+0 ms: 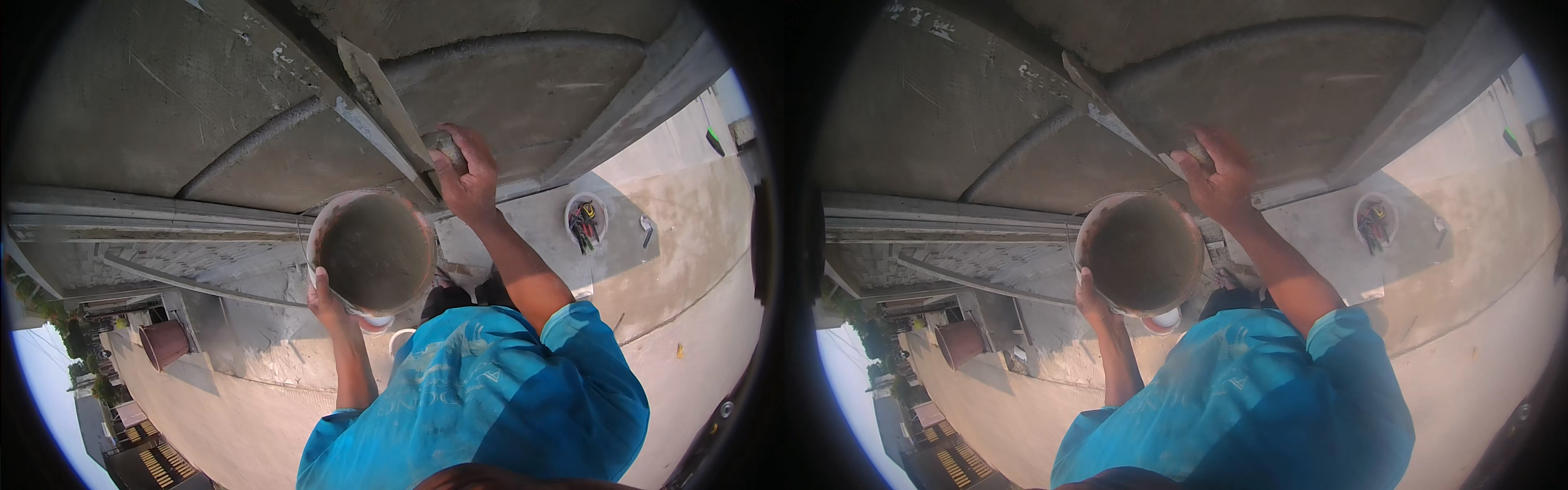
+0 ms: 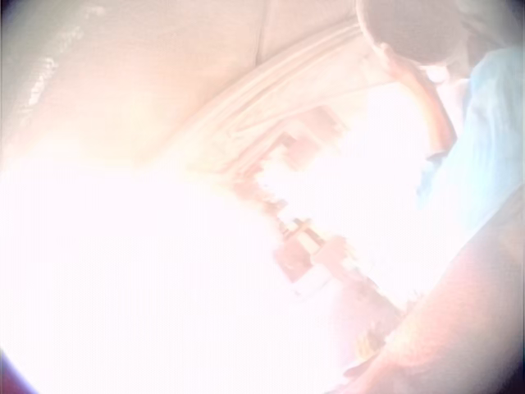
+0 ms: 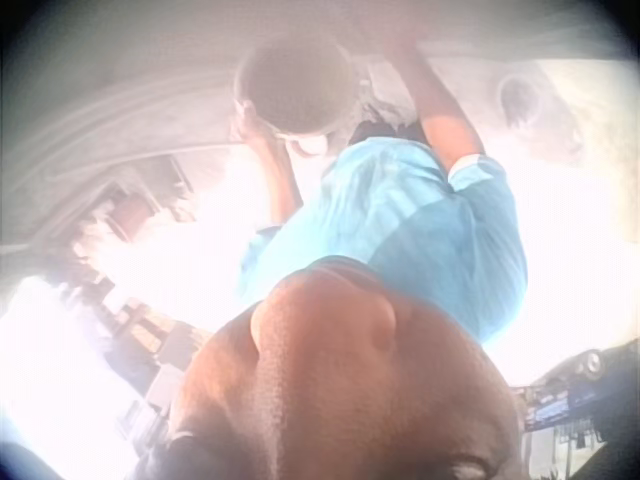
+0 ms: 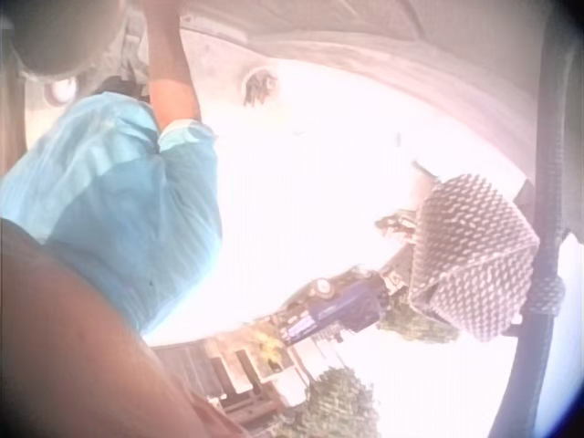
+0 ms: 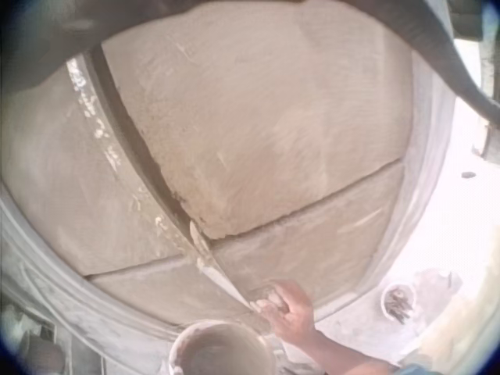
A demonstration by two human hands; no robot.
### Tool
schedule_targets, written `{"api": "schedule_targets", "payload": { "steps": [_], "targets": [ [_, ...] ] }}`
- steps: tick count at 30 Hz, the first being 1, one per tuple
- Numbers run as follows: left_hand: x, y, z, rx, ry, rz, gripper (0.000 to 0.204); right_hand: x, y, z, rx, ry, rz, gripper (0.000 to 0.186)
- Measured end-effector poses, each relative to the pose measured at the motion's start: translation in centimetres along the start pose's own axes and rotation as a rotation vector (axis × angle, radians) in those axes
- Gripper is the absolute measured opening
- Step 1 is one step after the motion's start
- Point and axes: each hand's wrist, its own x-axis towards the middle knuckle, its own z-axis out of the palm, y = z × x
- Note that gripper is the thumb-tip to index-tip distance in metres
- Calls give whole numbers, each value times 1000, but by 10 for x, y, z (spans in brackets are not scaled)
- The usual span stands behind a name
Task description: The person scoops cement from a bucket with a trowel and applies it to a ceiling joint, smoothing the surface. They then mix more cement in a bucket and use a straightedge to level the applied material.
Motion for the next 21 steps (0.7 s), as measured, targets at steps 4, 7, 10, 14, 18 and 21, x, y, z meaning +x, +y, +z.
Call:
{"api": "schedule_targets", "payload": {
  "steps": [4, 7, 10, 14, 18, 21],
  "targets": [
    [-9, 6, 2, -51, -22, -22, 38, 24, -1, 27, -11, 46, -101, 34],
    [-9, 7, -1, -56, -32, -37, 39, 35, 0, 40, -3, 67, -99, 34],
    [-8, 5, -3, -53, -40, -40, 39, 43, 1, 50, -2, 94, -135, 34],
    [-8, 6, -3, -31, -25, -30, 39, 51, 1, 65, -19, 137, -165, 35],
    [-6, 7, -6, -26, -34, -59, 39, 50, 8, 77, 19, 156, -160, 37],
    [-4, 5, -9, -34, -56, -52, 40, 46, 6, 74, 46, 84, -166, 34]
  ]
}}
